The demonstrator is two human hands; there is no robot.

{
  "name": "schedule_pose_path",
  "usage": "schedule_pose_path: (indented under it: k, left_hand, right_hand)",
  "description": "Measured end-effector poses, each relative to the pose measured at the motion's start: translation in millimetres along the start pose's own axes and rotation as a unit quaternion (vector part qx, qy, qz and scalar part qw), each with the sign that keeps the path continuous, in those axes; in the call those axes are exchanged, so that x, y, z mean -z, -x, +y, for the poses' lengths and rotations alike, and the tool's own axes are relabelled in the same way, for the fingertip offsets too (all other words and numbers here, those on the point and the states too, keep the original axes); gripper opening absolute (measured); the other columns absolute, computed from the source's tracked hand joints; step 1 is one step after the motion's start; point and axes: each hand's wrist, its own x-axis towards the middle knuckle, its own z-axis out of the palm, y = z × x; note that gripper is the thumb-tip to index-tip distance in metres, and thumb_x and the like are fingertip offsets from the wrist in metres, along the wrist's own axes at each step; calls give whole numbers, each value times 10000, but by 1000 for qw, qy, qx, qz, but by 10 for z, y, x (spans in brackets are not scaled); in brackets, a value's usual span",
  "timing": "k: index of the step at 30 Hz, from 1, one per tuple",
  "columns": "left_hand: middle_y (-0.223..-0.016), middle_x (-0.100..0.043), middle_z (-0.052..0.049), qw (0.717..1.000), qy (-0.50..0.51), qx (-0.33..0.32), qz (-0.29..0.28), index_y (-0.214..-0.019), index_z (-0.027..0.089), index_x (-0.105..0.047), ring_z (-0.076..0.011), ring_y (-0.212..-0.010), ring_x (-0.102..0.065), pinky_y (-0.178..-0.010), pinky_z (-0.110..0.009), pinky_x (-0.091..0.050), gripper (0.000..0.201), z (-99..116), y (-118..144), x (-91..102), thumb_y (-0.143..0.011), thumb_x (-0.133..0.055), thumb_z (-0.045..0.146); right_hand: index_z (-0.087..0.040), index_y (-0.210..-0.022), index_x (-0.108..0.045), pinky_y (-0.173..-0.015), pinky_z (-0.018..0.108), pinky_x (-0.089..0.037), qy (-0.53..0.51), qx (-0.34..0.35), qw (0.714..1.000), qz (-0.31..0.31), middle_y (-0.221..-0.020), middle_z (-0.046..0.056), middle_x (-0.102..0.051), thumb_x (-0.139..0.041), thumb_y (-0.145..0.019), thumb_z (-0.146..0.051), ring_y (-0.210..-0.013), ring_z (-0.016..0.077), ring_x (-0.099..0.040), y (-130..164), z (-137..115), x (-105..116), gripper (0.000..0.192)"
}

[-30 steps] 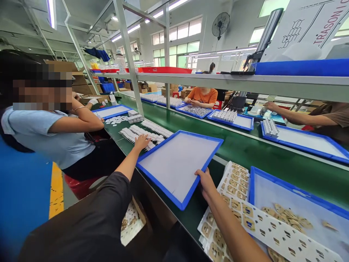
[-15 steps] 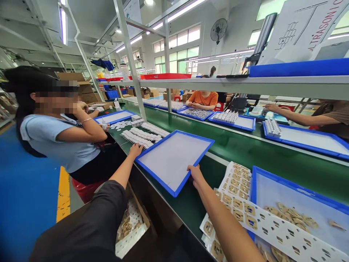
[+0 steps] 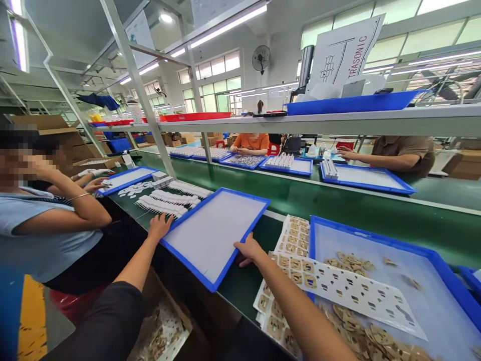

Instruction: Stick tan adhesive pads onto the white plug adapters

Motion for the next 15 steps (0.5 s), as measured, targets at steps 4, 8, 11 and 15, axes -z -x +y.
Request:
schedule_pose_path:
  k: [4,8,11,15]
  left_hand:
    - [-1546,-220,-172,998,-35,-52,11,-1494,200,-372,-349,-1455,-146,-1146,-510,-222,682,37,107,0,-940,-300,593]
    - [-1594,-120,-99,990,-70,-123,-5,-1465,299,-426,-335,-1486,-41,-1189,-499,-104,629,114,213,25,-925,-351,613]
    - [-1612,-51,18,979,-94,-178,-13,-1428,404,-451,-307,-1494,-15,-1204,-470,-78,538,178,307,51,-925,-386,586]
    - [-1609,-80,35,972,-118,-204,-11,-1447,398,-426,-311,-1489,-53,-1199,-478,-104,534,254,436,88,-940,-376,556]
  right_hand:
    - [-357,-1477,251,-588,262,-547,9,20,999,-32,-1379,161,-415,-560,-721,-384,-833,126,-656,362,85,133,1109]
    - [-374,-1530,18,-556,193,-528,109,105,988,-27,-1518,76,-242,-540,-712,-437,-900,77,-604,593,250,191,992]
    - [-282,-1521,-230,-615,93,-475,209,156,965,-32,-1486,71,-315,-513,-737,-439,-844,6,-557,745,373,164,848]
    - [-248,-1403,-461,-877,112,-463,294,217,929,-54,-1366,43,-471,-482,-772,-412,-927,4,-570,1036,462,116,653]
